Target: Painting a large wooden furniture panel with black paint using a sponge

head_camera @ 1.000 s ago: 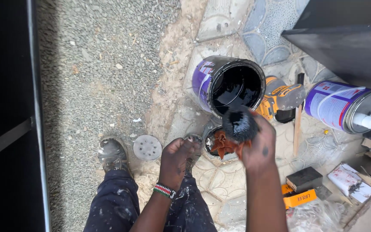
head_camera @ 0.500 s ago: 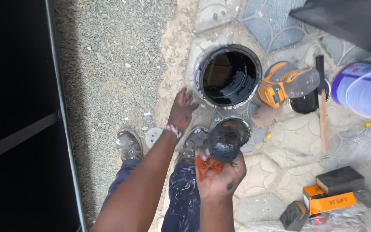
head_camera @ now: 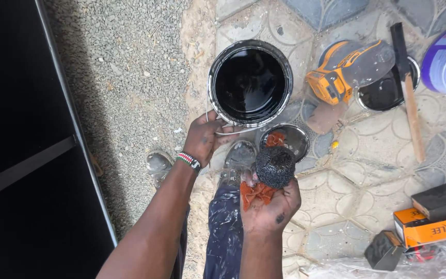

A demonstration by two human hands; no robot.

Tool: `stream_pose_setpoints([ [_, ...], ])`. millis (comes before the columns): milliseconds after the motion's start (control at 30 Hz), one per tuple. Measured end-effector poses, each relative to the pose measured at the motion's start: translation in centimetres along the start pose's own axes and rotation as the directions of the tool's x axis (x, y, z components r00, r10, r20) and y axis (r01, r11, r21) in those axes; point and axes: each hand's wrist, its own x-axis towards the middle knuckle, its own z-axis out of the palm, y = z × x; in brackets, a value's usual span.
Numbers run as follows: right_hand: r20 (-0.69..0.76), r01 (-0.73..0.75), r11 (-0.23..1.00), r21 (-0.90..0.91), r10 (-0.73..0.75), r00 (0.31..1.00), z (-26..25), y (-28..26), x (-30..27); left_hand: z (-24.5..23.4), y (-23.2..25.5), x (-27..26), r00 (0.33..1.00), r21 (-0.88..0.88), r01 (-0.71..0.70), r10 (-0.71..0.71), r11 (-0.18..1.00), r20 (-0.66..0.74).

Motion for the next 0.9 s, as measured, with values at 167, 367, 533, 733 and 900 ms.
stream_pose_setpoints([
  [167,-0.026,0.007,0.999,-0.046,-0.009,1.000,-0.6,1.2,0.1,-3.6,-2.7,-0.6,0.998,0.086,0.013,-0.018,0.996,0.064],
  [367,-0.020,0.009,0.996,-0.087,-0.011,1.000,-1.8,2.2,0.2,-6.3,-5.2,-1.5,0.995,0.063,0.059,-0.064,0.996,0.077],
  [533,0.252,0.066,0.983,-0.168,-0.022,0.968,0.1,3.2,-1.0,-4.0,-1.6,-9.3,0.997,0.197,0.070,-0.073,0.978,0.006],
  [733,0.322,0.027,0.964,-0.265,0.062,0.945,2.4,3.2,-3.4,-10.5,-0.1,-19.8,0.976,0.228,-0.059,0.104,0.972,-0.191],
  [900,0.532,-0.036,0.825,-0.564,0.397,0.748,4.9,3.4,-4.8,-12.3,6.0,-34.4,0.751,0.496,-0.544,0.656,0.677,-0.073],
])
